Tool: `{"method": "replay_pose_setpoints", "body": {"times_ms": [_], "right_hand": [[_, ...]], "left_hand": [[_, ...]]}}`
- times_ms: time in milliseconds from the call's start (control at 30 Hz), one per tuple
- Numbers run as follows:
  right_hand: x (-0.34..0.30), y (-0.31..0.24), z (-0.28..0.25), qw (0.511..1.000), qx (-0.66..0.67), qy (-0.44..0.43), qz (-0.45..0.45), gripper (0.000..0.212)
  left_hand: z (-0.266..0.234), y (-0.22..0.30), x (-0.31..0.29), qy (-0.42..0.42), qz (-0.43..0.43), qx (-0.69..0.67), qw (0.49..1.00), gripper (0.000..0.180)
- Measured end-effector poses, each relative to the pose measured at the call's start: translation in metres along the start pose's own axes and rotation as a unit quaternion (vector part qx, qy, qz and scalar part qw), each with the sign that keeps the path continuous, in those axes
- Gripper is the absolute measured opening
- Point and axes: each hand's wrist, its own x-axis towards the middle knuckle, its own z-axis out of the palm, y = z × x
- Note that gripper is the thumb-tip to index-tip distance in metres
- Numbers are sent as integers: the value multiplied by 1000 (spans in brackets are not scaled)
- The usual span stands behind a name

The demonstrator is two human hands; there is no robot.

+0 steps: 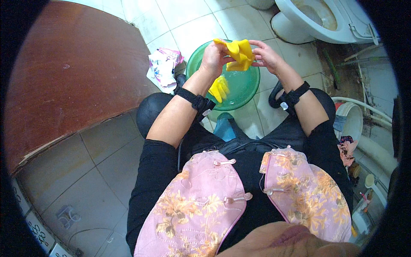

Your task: The person sits on a low stool in a bathroom and washes a pair of yellow rubber gloves in a green basin of water. They repeatedly submerge, squeeze, and rinse the gloves, then briefly reach for a small white bottle from a nearby shelf before continuing to rinse the gloves.

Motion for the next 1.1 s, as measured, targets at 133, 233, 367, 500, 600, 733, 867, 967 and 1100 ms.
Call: {"method": "replay_pose_setpoints", "body": {"times_ms": [133,233,367,500,600,733,867,967,1100], "right_hand": [[-1,-4,-4,999,13,-1,-44,33],[-3,-8,-7,997,31,-8,-69,29],[-6,-12,-4,994,26,-1,-106,30],[-11,-16,-1,989,72,-29,-127,31],[-14,-21,-1,986,79,-28,-144,32],[-16,-25,-2,982,91,-24,-161,34],[-14,-28,-8,971,162,-56,-165,34],[-11,-29,-12,970,156,-54,-176,35],[-9,-28,-15,970,151,-48,-183,34]], "left_hand": [[-3,0,2,16,-32,60,998,22],[-4,-3,3,38,-49,83,995,21],[-1,-9,6,43,-80,166,982,26],[3,-16,3,16,-62,243,968,22],[4,-16,-1,-2,-45,260,965,24],[5,-14,-3,-9,-48,250,967,29],[5,-13,-3,-18,-27,286,958,30],[4,-13,-1,20,14,310,950,28],[-1,-12,3,51,46,239,969,27]]}}
